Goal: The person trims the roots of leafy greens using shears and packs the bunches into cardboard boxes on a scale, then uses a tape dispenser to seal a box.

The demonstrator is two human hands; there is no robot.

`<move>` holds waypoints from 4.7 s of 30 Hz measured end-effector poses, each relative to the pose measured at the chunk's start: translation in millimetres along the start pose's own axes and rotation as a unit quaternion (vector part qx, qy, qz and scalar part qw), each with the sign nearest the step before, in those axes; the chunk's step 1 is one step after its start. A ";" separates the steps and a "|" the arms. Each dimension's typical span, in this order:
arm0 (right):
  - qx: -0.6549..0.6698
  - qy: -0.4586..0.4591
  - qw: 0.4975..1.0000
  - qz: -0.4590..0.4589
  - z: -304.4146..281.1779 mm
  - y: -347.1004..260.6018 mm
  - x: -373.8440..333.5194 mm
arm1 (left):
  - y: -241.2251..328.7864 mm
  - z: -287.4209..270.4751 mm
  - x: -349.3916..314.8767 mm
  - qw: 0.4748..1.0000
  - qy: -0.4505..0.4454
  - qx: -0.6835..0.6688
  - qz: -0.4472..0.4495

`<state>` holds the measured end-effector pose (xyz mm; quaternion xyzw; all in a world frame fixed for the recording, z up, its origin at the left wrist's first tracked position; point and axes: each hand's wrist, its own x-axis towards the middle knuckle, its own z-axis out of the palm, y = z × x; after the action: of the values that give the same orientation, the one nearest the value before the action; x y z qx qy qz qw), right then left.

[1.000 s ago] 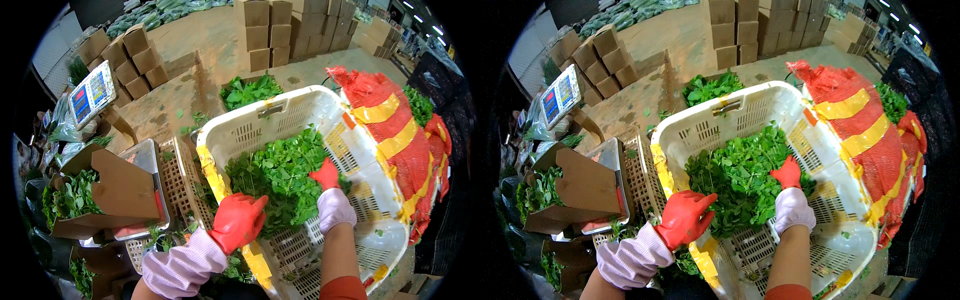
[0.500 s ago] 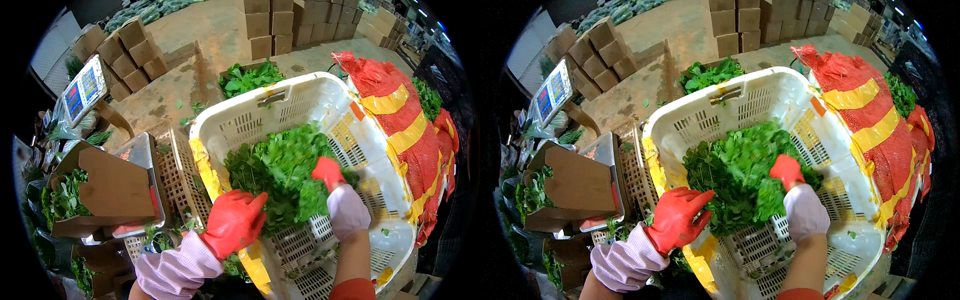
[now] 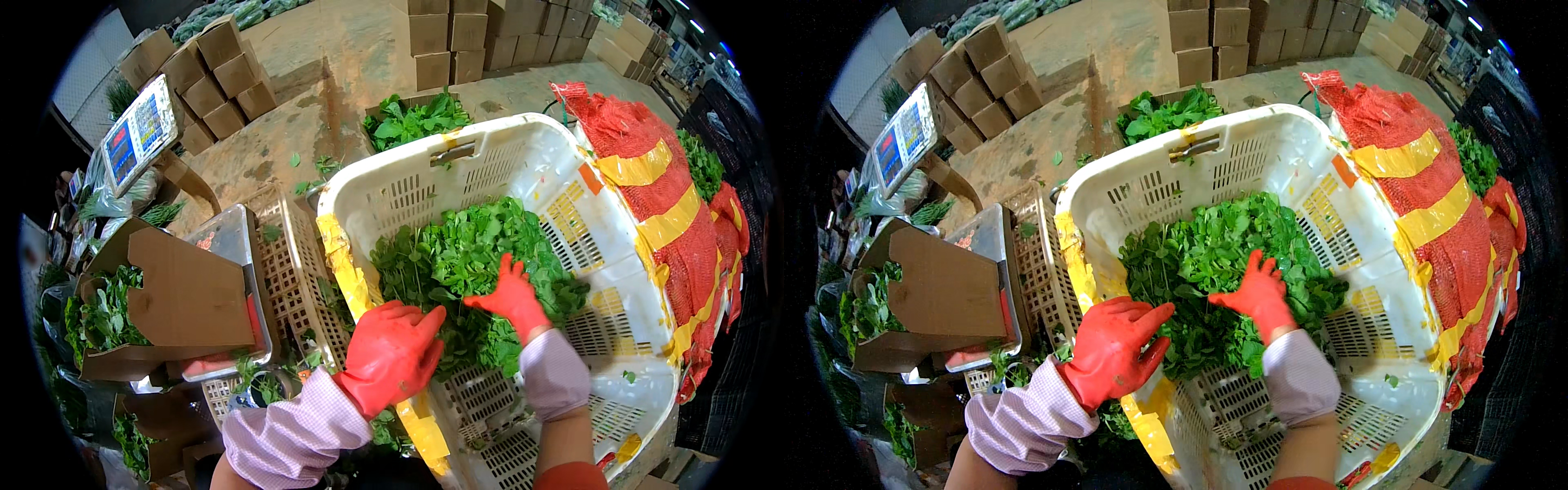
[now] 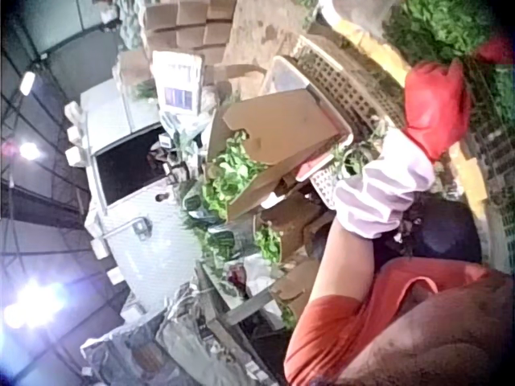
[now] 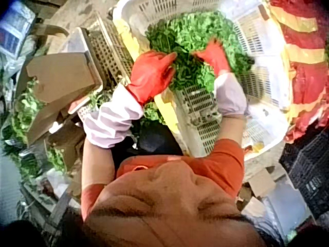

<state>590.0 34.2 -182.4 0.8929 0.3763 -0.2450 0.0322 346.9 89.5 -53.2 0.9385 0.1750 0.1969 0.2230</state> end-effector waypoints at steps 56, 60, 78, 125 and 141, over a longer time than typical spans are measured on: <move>0.043 0.273 0.877 -0.394 -127.6 -69.3 -428.9 | 70.8 -167.6 -139.0 0.936 0.321 -0.085 -0.115; 0.083 0.237 0.870 -0.424 -104.3 -87.4 -466.3 | 71.2 -196.0 -199.8 0.931 0.354 0.039 -0.078; 0.097 0.169 0.896 -0.400 -48.7 -97.4 -571.3 | 51.2 -217.7 -378.9 0.850 0.281 0.280 -0.345; 0.154 -0.199 0.896 -0.365 64.0 -214.4 -427.0 | 25.8 -111.0 -377.1 0.961 0.052 -0.265 -0.056; 0.459 -0.100 0.829 -0.302 37.8 -282.4 -311.4 | 3.9 -195.0 -394.7 0.822 0.503 -0.102 -0.245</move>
<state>194.2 22.4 -35.9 0.6172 0.4657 -0.4754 -0.4196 -79.3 -10.0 -6.0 0.6070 0.4665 0.5973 0.2389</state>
